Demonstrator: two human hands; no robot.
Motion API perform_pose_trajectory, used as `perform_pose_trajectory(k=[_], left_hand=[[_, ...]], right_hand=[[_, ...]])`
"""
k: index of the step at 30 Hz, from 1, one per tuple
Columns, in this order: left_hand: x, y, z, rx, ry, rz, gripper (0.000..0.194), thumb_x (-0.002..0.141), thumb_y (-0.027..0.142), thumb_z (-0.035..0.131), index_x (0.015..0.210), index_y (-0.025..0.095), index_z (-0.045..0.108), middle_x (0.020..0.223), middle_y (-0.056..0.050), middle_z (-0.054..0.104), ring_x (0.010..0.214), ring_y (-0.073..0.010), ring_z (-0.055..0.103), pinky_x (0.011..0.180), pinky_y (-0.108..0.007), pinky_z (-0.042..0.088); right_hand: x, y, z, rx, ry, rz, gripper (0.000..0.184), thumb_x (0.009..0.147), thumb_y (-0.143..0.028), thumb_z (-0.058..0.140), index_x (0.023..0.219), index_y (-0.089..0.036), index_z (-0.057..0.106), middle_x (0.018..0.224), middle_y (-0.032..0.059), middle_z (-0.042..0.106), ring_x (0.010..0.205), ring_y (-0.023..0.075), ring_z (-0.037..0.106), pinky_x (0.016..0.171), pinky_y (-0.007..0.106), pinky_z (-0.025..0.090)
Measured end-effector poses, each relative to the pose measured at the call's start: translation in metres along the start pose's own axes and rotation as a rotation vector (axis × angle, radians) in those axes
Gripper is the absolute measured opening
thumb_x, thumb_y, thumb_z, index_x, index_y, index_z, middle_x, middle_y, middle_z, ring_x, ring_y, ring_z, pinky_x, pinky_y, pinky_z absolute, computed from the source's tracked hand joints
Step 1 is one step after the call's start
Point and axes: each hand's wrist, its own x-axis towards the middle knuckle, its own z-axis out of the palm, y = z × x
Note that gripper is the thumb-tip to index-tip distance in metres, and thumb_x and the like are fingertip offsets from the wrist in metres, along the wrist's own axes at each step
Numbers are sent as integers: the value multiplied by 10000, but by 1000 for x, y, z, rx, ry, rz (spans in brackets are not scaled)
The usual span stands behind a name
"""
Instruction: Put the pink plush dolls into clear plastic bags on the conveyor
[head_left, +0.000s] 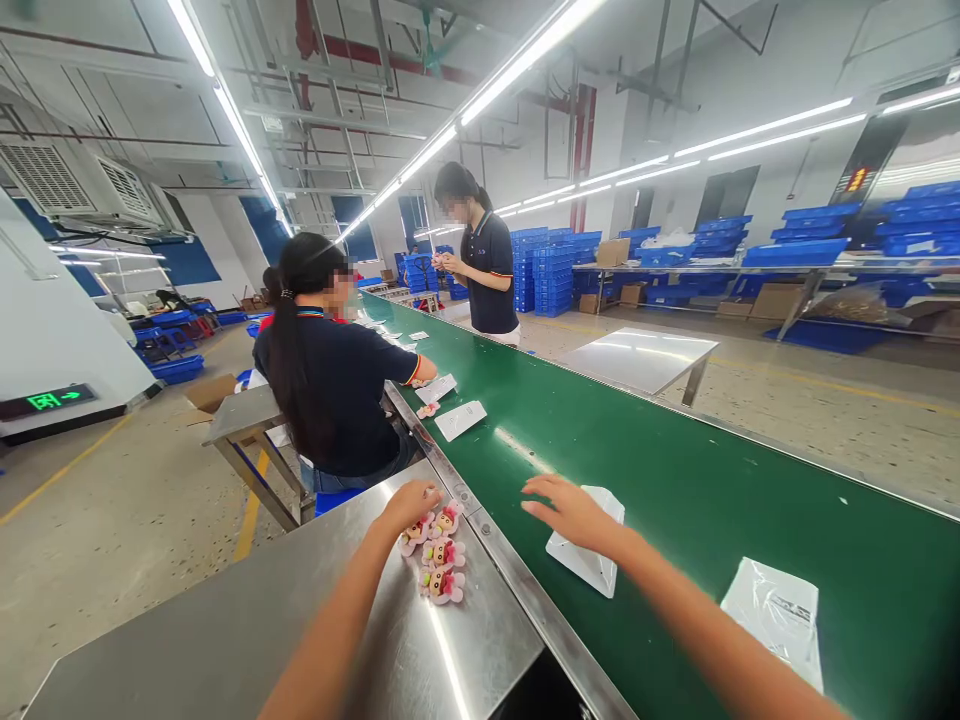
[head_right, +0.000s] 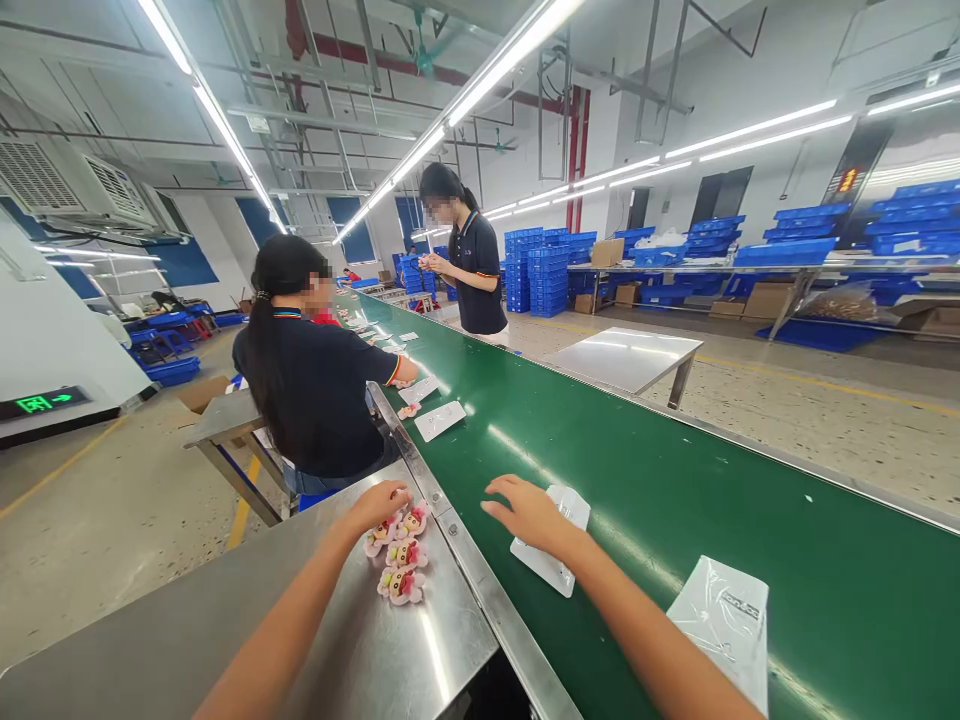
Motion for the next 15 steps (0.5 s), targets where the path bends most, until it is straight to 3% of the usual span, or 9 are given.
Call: perform_pose_trajectory(k=[4,8,11,15], left_hand=[[-9,-2,7,-2,56,23,452,830,460,362,1116,182,575,1028,-83,640,966,-230,571,785,-293,413],[-18,-7,10,-2,79,60,389,839,436,356,999,208,628,996,-63,649,968,-219,567,811,-290,404],[-16,-11,9,-2,85,55,401,838,467,354,961,213,639,967,-58,662,943,-225,579,799,-303,412],[7,-14,3,0,116,34,420,850,472,344,1048,210,607,1089,-64,632,1035,-225,549,861,-301,390]], right_hand=[[30,-11,67,91,105,26,323,880,-364,406,1070,-195,604,1118,76,602,1034,201,546,902,348,414],[40,-20,126,118,223,46,333,896,-350,385,1088,-179,596,1157,91,587,1080,214,514,932,371,387],[36,-24,150,98,265,35,321,900,-343,385,1080,-188,600,1149,89,592,1103,222,498,954,384,362],[30,-24,156,111,287,57,312,911,-341,362,1049,-206,607,1121,75,606,1091,217,511,940,377,369]])
